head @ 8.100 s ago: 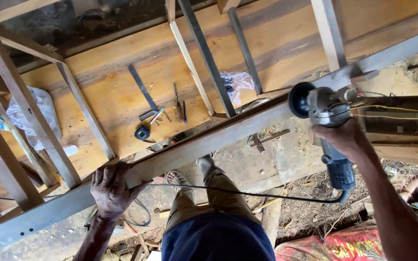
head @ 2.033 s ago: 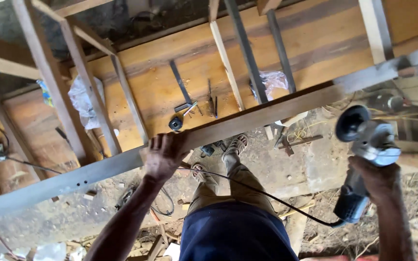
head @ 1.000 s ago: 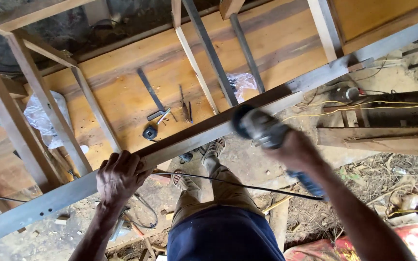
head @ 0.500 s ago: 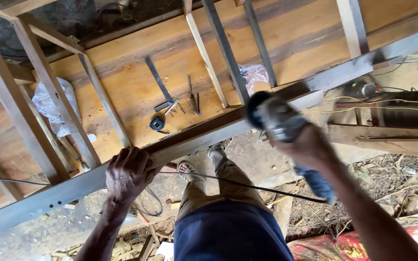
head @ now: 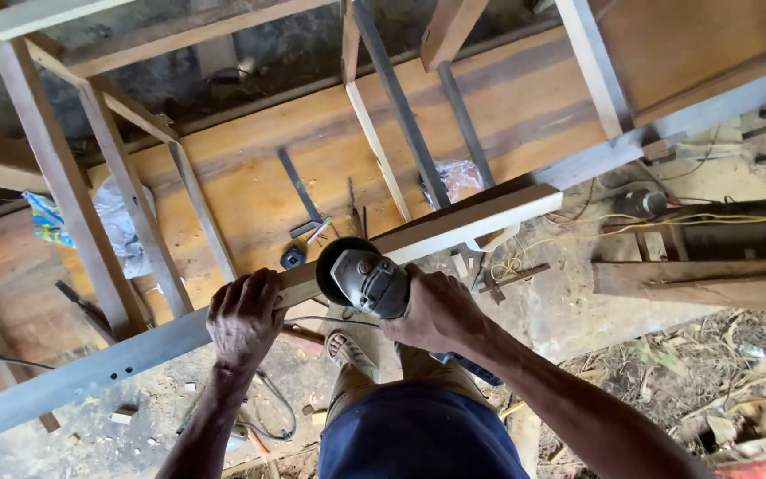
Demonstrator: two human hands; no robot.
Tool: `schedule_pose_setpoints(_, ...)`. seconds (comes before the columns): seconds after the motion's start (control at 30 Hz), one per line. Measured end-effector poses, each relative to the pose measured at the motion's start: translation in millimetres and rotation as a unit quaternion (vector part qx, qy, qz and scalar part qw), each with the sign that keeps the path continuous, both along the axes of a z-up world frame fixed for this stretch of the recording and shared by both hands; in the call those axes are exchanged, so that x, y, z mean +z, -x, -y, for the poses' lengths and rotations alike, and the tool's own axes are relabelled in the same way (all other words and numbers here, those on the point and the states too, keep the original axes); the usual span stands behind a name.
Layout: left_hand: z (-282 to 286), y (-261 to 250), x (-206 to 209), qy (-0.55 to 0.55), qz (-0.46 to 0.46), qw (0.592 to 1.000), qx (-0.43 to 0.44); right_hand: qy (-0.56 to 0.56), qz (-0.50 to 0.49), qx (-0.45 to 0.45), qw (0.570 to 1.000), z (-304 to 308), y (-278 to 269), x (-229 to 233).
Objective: Cutting a wooden plank with a circular saw and sanding the edges of a wooden frame using an angle grinder.
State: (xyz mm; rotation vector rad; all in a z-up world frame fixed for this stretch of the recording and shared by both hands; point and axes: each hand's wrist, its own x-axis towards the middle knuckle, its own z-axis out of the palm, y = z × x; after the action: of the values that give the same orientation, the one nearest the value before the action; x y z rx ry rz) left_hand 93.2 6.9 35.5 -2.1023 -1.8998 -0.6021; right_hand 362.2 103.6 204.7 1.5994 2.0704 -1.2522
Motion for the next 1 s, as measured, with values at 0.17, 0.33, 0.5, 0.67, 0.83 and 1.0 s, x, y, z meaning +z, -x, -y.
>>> schedule_pose_setpoints(0.17,6.1,11.1,-32.5,-0.058,-0.054,0.997,-0.002,-0.01,-0.013,-0.018,1.0,0.1,-19.6,-4.9)
schedule_pose_setpoints(0.33,6.9,7.3,-12.6,-0.079,-0.076,0.994,-0.003,0.004,0.085,-0.111,0.99,-15.1,-82.4,-5.4)
schedule_pose_setpoints(0.5,5.7,9.9,-16.5,-0.087,-0.065,0.994,-0.023,-0.027,0.066,-0.312,0.948,-45.3,-141.3,32.1)
schedule_pose_setpoints(0.67,-0.7,-2.3,27.2,-0.042,-0.054,0.998,-0.005,-0.022,0.017,-0.407,0.913,-81.9,-243.7,6.0)
schedule_pose_setpoints(0.83,11.9,9.9,-7.5,0.092,0.031,0.993,-0.073,-0.031,0.048,-0.375,0.925,-51.8,-215.0,19.5)
schedule_pose_setpoints(1.0,-7.2,14.8,6.8,0.109,0.051,0.987,-0.111,-0.046,0.052,-0.284,0.956,5.2,-87.6,11.2)
